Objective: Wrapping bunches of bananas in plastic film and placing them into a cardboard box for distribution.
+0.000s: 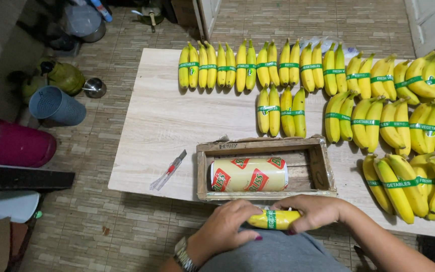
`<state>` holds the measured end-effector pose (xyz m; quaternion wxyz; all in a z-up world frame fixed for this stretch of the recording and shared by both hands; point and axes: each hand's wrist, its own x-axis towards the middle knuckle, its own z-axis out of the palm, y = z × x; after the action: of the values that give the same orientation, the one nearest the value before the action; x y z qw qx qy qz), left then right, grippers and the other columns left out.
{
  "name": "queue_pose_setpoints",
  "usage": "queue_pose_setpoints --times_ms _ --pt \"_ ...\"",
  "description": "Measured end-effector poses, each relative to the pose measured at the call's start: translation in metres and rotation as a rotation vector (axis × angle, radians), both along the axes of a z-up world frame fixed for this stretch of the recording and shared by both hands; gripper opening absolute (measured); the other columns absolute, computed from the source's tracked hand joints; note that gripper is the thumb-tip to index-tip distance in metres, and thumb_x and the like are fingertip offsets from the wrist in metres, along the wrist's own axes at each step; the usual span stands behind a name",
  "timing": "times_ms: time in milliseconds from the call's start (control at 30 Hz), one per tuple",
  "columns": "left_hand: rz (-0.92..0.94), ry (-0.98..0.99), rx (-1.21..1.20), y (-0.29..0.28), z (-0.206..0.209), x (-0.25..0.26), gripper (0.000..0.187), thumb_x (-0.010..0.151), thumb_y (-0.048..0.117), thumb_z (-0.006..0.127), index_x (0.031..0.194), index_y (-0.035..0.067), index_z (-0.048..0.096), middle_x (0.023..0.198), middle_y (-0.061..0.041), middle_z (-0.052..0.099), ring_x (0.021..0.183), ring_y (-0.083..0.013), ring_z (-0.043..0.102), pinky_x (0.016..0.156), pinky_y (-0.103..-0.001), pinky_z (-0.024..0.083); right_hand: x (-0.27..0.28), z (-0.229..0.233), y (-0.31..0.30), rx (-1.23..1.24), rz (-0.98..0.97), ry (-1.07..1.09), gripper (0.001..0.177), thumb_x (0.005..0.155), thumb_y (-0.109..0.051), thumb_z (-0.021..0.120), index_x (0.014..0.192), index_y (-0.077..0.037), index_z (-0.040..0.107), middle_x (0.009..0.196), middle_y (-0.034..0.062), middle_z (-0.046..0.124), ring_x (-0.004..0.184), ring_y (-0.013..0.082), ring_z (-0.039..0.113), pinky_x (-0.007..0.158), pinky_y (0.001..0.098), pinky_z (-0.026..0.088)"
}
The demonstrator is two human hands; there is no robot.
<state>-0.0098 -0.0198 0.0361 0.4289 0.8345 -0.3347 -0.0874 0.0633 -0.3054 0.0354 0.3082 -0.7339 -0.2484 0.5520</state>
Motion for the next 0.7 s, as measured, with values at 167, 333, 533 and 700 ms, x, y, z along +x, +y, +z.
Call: queue_pose_setpoints --times_ms 167,333,533,700 --pt "0.079 0.248 -0.027 -0.006 -0.017 0.019 0.025 0.090 0.030 0.074 0.108 0.015 0.066 0.101 -0.003 0.072 0.090 -0.0195 0.067 0.075 -0.034 0.050 0.016 -0.046 -0.010 0.066 0.012 0.493 0.059 0.080 -0.033 0.066 0.132 -0.009 0.059 0.115 0.0109 0.071 0.095 0.0203 0.070 0.077 0.0297 0.058" --pt "0.281 0.514 -0.074 -0.008 -0.039 0.031 0.015 0.090 0.026 0.074 0.098 0.014 0.073 0.074 -0.011 0.069 0.076 -0.0264 0.066 0.069 -0.040 0.050 0.018 -0.074 -0.014 0.143 -0.245 0.640 0.052 0.084 -0.027 0.075 0.126 0.002 0.073 0.096 0.0181 0.078 0.071 0.0260 0.076 0.061 0.0361 0.064" --pt "0.412 0.714 -0.107 -0.006 -0.074 0.041 0.014 0.090 0.027 0.068 0.095 0.015 0.074 0.055 0.000 0.056 0.057 -0.0127 0.051 0.053 -0.028 0.037 0.008 -0.038 -0.010 -0.017 -0.272 -0.157 0.049 0.086 -0.051 0.076 0.111 -0.009 0.078 0.087 0.0159 0.080 0.081 0.0280 0.077 0.072 0.0426 0.062" --pt "0.444 0.988 -0.132 -0.009 -0.046 0.058 0.016 0.099 0.026 0.061 0.094 0.013 0.066 0.079 0.003 0.062 0.068 -0.0074 0.057 0.053 -0.024 0.045 -0.024 -0.032 -0.002 -0.179 0.289 -1.185 0.123 0.068 -0.098 0.075 0.155 -0.021 0.033 0.136 0.0160 0.048 0.123 0.0387 0.046 0.096 0.0555 0.043"
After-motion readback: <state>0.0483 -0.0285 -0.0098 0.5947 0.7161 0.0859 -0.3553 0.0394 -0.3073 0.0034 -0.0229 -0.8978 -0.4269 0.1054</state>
